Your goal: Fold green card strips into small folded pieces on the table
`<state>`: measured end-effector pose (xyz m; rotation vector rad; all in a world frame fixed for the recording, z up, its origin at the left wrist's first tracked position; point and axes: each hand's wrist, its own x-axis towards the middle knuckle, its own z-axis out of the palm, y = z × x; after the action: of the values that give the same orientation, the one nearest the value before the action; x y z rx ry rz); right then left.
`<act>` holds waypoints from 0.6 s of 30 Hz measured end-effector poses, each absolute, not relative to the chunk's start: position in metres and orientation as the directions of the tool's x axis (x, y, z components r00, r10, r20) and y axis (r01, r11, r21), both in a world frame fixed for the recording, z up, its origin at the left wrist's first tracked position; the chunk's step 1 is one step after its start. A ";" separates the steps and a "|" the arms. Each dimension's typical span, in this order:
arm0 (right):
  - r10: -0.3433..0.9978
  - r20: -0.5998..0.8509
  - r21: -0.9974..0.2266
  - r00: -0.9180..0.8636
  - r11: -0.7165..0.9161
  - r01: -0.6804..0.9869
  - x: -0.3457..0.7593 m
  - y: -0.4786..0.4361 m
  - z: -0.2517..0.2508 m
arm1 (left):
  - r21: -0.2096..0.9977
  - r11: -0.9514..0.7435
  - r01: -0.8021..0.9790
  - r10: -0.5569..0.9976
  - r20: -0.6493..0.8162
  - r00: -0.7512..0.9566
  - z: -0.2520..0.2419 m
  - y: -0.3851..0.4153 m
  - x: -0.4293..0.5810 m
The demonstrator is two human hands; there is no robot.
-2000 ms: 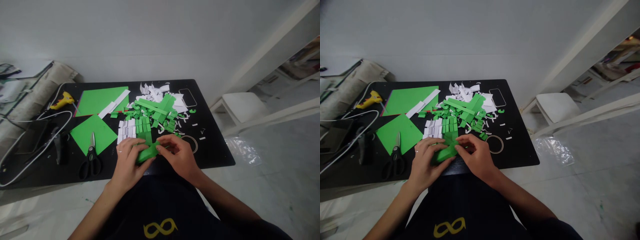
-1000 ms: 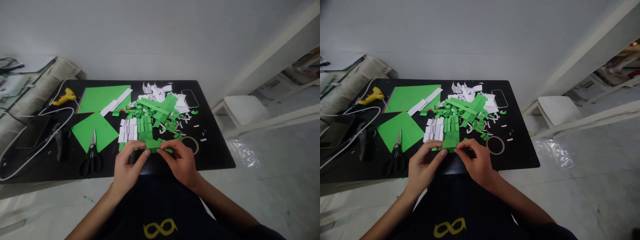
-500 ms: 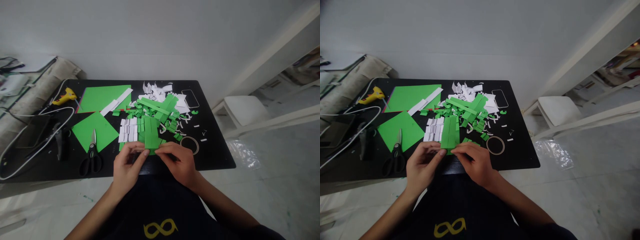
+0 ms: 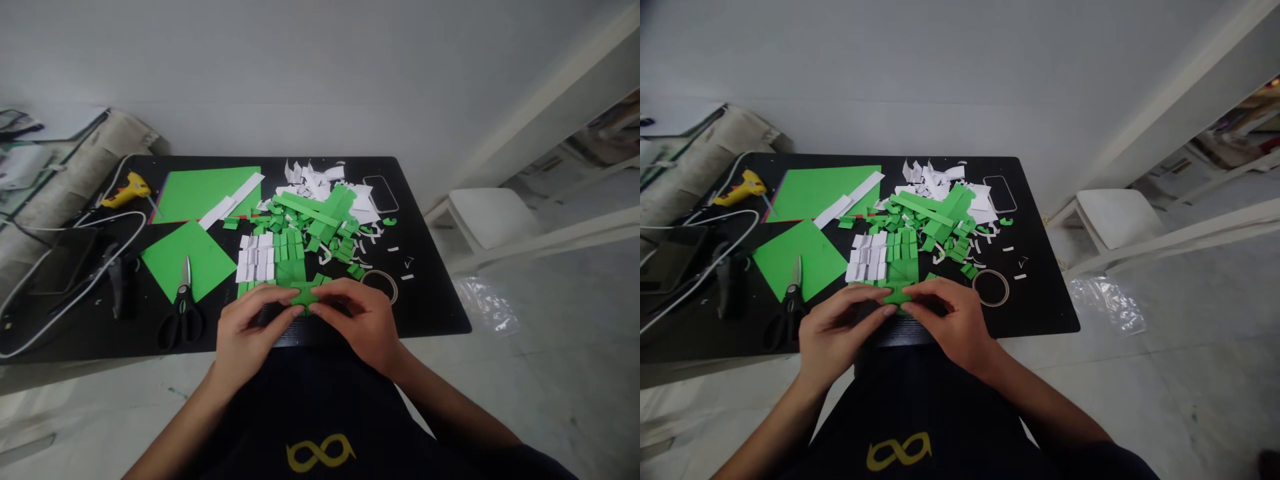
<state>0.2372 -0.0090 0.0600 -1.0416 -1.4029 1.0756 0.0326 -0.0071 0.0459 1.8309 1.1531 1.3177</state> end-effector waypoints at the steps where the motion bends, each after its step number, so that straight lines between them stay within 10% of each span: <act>1: 0.967 0.242 -0.966 -0.083 0.248 0.069 0.237 -0.009 0.061 | 0.843 -0.442 0.305 0.897 0.424 0.128 0.046 -0.007 0.033; 18: 0.891 0.451 -0.871 -0.051 0.452 0.195 0.233 -0.010 0.062 | 0.761 -0.534 0.369 0.837 0.537 0.104 0.056 -0.007 0.040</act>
<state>0.2333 -0.0103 0.0616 -0.9868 -1.5434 0.7511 0.0404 -0.0075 0.0563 1.9497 1.1753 1.4224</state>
